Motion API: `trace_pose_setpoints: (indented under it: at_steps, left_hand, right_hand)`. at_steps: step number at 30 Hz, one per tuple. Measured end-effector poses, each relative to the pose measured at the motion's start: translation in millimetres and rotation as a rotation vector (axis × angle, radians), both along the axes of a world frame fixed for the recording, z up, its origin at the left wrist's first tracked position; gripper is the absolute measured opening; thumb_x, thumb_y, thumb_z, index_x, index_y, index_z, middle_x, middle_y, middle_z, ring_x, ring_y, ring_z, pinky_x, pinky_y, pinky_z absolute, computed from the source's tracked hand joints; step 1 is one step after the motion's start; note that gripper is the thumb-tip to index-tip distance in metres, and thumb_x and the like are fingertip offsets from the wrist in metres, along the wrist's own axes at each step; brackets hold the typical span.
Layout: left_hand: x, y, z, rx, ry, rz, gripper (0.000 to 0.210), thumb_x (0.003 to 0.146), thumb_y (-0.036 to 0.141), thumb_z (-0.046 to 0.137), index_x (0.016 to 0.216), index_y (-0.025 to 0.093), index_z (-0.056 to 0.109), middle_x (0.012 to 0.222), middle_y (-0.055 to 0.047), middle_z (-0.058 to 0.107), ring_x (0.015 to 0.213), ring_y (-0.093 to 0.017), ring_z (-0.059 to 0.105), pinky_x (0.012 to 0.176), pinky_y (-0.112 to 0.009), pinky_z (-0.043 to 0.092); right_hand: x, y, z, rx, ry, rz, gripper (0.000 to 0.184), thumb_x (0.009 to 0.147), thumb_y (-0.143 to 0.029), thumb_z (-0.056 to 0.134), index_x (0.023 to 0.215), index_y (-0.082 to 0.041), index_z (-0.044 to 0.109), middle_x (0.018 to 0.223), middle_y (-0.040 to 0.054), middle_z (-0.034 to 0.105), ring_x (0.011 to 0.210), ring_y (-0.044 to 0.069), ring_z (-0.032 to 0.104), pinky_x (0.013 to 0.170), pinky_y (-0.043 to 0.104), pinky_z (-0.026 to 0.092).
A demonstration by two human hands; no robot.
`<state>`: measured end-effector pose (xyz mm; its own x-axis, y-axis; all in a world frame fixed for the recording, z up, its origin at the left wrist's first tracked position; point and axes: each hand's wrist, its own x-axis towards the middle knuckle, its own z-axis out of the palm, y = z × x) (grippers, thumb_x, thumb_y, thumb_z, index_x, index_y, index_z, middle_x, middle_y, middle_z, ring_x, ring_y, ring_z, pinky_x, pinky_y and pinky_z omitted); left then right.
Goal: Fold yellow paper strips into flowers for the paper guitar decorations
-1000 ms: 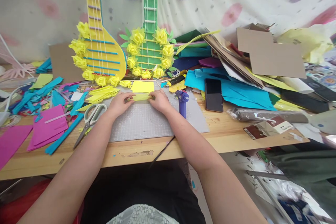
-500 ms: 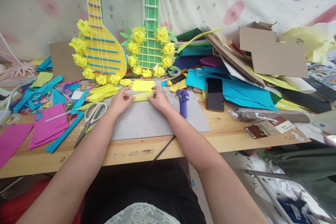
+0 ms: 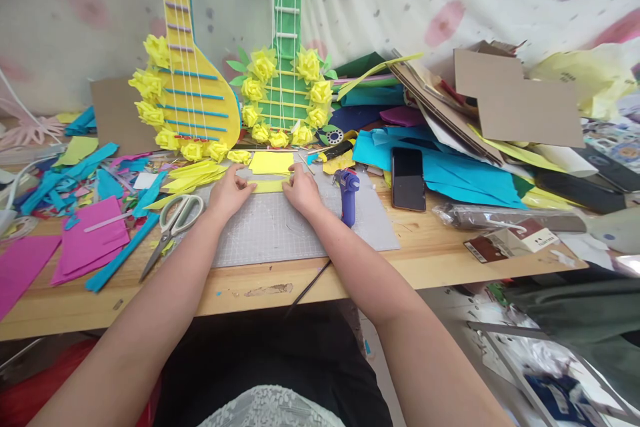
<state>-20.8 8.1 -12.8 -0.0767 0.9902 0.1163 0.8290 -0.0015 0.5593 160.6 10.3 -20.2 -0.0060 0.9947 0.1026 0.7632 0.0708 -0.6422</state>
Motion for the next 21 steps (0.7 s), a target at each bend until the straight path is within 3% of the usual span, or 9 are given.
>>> trace_pose_setpoints:
  at_steps: [9,21]
  left_hand:
    - [4.5,-0.6,5.7,-0.011,0.109,0.026,0.049,0.075,0.035,0.061,0.119,0.020,0.046,0.084,-0.003,0.067,0.089,-0.022,0.060,0.075,-0.031,0.040]
    - [6.1,3.5,0.0,0.013,0.117,0.026,0.033,0.077,0.034,0.060,0.107,0.023,0.049,0.081,-0.003,0.064,0.088,-0.023,0.057,0.074,-0.033,0.040]
  right_hand:
    - [-5.5,-3.8,2.9,0.010,-0.168,-0.019,0.034,0.076,-0.019,0.045,0.110,-0.016,0.046,0.081,0.0058,0.060,0.089,0.023,0.051,0.072,0.031,0.038]
    - [-6.3,-5.0,1.0,0.055,-0.301,0.048,0.023,0.083,-0.017,0.039,0.098,-0.020,0.056,0.091,0.0078,0.064,0.093,0.025,0.050,0.073,0.032,0.037]
